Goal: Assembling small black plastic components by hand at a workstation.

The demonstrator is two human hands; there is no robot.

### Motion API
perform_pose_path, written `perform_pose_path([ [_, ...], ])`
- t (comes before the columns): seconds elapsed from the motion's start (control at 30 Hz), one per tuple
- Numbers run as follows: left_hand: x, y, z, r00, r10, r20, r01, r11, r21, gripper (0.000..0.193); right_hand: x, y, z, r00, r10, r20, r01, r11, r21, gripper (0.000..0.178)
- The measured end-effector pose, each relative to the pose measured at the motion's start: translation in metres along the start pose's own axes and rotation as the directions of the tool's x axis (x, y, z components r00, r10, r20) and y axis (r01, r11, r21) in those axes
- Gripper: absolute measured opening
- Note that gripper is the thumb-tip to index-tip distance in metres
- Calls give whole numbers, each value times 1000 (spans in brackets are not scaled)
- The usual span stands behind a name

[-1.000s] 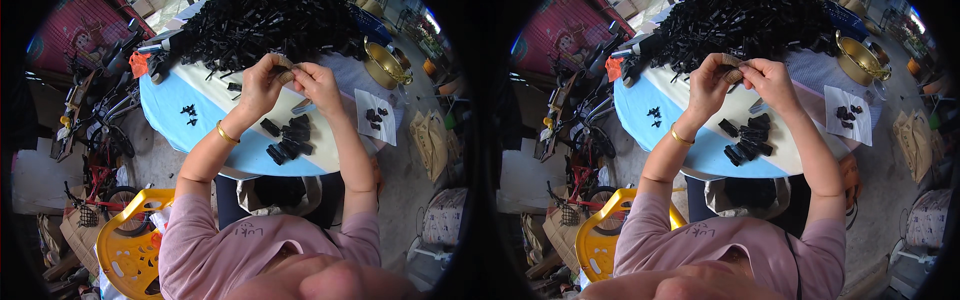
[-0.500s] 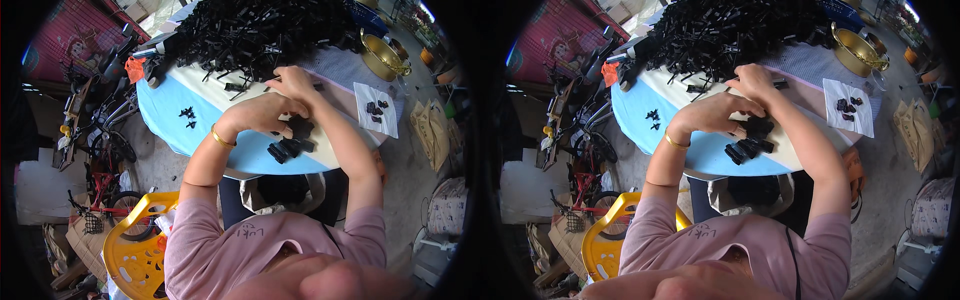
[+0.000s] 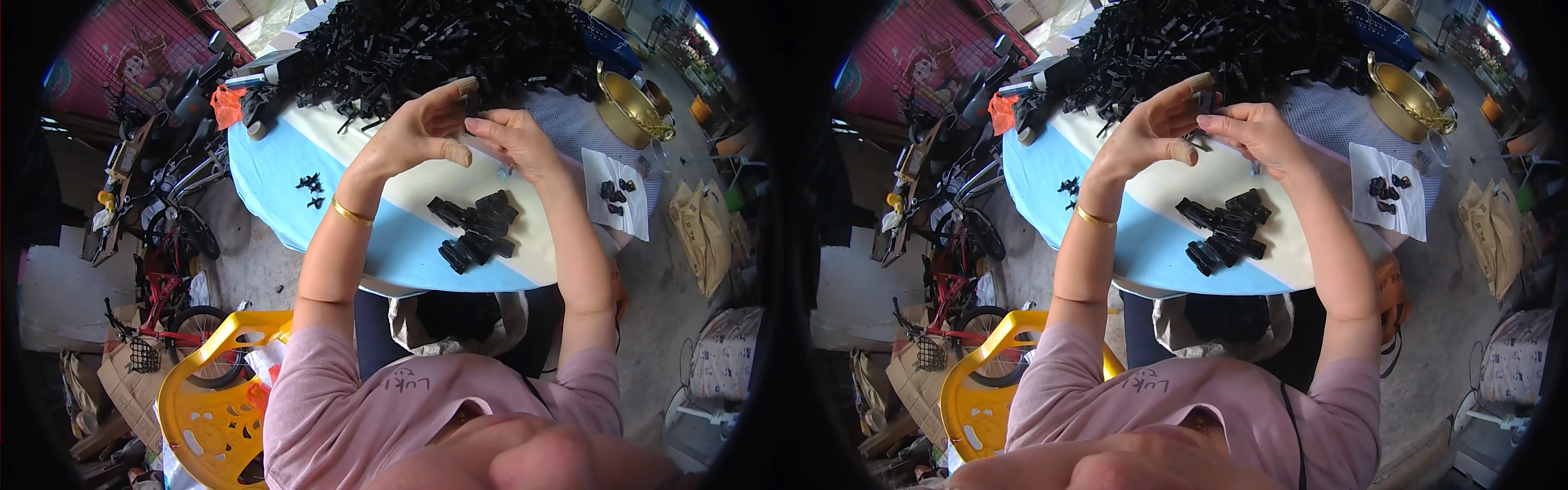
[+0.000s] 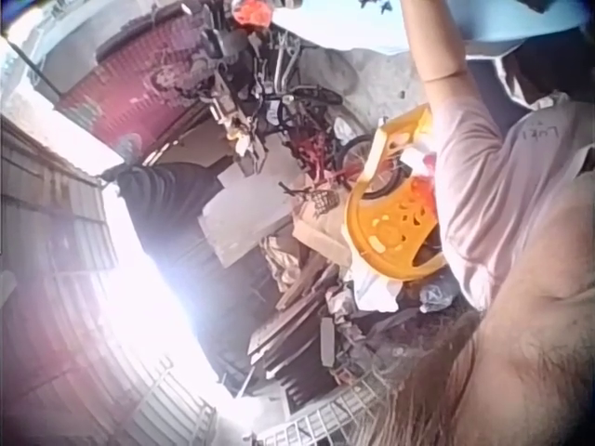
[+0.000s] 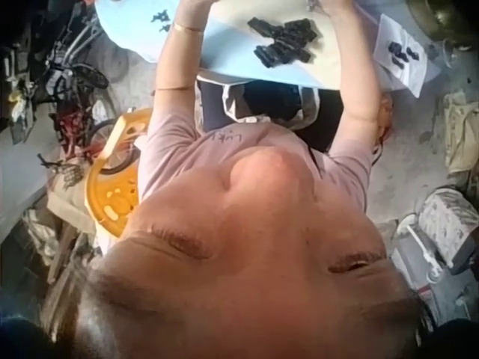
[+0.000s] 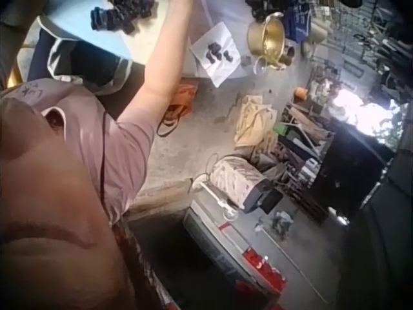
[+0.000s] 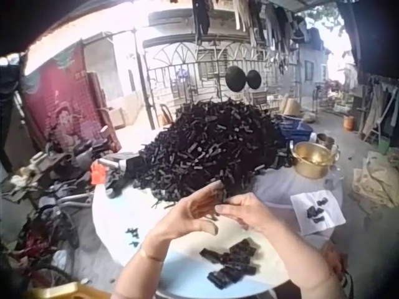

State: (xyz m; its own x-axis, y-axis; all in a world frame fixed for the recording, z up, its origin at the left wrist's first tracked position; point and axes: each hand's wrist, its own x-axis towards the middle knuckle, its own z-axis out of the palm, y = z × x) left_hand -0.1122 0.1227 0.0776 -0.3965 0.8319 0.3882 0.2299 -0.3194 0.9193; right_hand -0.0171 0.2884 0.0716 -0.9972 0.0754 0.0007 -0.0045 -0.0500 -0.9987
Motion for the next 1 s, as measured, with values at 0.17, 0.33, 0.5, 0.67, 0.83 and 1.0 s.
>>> perform_pose_path([
  [0.17, 1, -2, -2, 999, -40, 3, 40, 999, -26, 73, -7, 4, 14, 999, -40, 16, 38, 992, 120, 22],
  [0.33, 1, -1, 10, 989, 25, -149, -37, 996, -78, 54, -6, 5, 9, 933, -281, -224, 237, 950, -201, 15],
  [0.5, 2, -1, 19, 971, -8, -239, -45, 976, -214, 39, -9, -1, 15, 902, -388, -190, 358, 917, -174, 15],
  [0.67, 0, -9, 22, 967, 104, -233, -82, 992, 100, 31, -10, 1, 19, 851, -508, -133, 426, 816, -391, 12],
  [0.83, -3, -3, 32, 957, 135, -258, -64, 962, 265, 26, -15, -3, 23, 845, -508, -165, 420, 823, -383, 13],
  [1.0, -3, -10, 34, 908, 282, -311, -159, 916, 367, 21, -16, -3, 23, 854, -488, -179, 392, 831, -394, 14],
])
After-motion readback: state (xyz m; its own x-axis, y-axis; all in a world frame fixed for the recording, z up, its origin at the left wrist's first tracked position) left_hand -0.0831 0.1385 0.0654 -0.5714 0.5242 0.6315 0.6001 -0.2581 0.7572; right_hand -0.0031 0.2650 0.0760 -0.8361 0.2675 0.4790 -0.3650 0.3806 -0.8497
